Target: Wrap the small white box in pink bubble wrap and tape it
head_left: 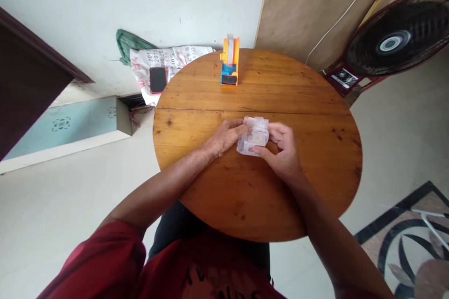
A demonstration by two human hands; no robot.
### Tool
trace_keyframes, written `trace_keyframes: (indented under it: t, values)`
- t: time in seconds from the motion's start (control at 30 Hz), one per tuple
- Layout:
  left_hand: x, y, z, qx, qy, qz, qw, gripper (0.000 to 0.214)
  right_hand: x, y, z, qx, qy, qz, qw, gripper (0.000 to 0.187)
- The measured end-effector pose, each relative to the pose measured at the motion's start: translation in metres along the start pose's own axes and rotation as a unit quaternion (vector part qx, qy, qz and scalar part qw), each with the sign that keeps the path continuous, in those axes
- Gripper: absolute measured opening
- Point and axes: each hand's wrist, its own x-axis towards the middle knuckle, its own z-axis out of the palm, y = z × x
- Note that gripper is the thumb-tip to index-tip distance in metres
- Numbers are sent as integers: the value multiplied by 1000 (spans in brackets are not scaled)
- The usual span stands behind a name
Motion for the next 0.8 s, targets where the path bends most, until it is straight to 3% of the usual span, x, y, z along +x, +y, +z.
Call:
trace_keyframes:
  t: [0.1, 0.27, 0.53, 0.8]
  values:
    - [1, -2, -2, -13, 2, 1, 1000, 27, -1, -2, -2, -88, 9, -42, 995, 53]
    - [-1, 0, 0, -30, 1, 7, 1000, 27, 4, -13, -9, -174, -66, -72, 980, 46]
    - [-5, 2, 3, -50, 15, 8, 999, 34, 6, -18, -9, -171, -97, -36, 980, 54]
    - [-5, 3, 4, -54, 30, 9, 998, 25, 9, -22, -12, -151, -124, -44, 980, 40]
